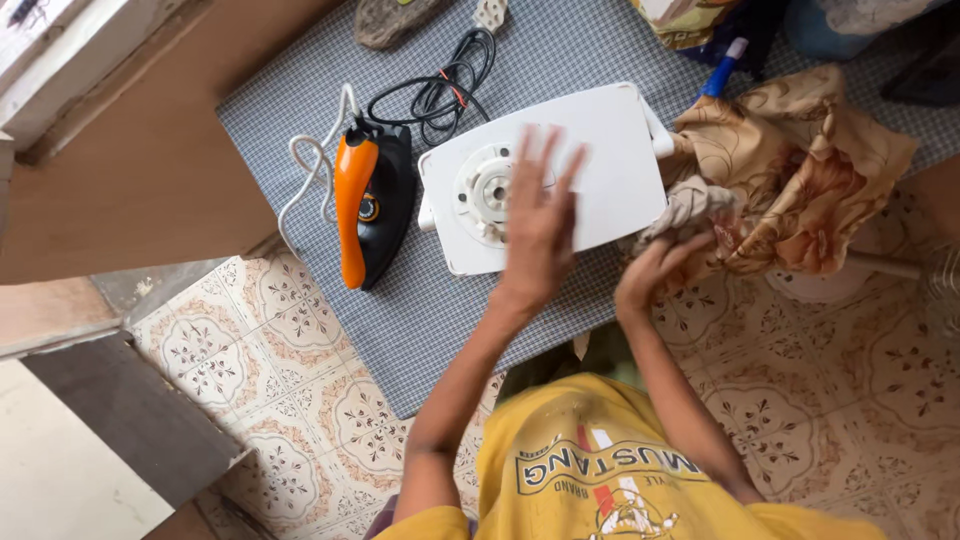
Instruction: The person wipes the exterior surfaces of a white blender base and an orange and black clothes iron with a cloth, then cleans the metal grill and central base of a standing floor fan.
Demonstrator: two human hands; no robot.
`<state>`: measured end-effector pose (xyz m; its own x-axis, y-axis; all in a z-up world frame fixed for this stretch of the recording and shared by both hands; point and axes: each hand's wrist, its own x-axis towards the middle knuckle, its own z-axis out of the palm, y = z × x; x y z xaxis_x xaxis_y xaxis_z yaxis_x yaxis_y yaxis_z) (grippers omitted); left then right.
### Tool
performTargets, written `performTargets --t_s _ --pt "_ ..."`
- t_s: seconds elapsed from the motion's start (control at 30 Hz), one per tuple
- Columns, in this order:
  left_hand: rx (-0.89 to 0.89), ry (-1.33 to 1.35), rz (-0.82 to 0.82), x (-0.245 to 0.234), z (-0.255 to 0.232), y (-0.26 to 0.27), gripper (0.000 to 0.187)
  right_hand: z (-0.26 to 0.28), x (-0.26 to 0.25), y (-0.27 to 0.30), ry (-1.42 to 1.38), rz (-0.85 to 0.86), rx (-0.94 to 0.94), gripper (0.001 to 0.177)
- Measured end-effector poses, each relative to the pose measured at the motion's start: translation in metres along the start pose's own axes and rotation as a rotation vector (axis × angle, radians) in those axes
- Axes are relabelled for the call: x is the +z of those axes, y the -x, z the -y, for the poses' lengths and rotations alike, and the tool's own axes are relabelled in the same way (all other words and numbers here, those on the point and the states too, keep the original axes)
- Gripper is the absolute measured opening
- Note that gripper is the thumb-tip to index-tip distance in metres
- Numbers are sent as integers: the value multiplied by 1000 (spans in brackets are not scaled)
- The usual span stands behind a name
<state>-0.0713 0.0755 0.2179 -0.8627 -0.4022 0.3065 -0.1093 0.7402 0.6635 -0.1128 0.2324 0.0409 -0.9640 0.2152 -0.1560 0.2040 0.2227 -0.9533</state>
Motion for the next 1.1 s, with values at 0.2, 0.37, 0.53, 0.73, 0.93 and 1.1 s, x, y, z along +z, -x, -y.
performTargets --t_s 0.2,0.37,0.53,0.73,0.93,1.1 --pt "-85 -248 -8 -65 104 -6 50 -10 20 115 -114 306 -128 83" --pt "-110 -264 77 -43 133 5 53 34 16 84 -253 219 41 85" --pt "-39 -264 -31 -36 135 11 56 6 27 70 -93 47 98 85" --pt "195 -222 -41 -37 125 13 66 -52 55 142 -183 258 53 81" --pt "805 -319 568 -30 111 21 74 -30 58 66 -267 -78 7 94" --pt "765 -338 604 -30 109 13 78 -46 113 156 -241 -84 19 92"
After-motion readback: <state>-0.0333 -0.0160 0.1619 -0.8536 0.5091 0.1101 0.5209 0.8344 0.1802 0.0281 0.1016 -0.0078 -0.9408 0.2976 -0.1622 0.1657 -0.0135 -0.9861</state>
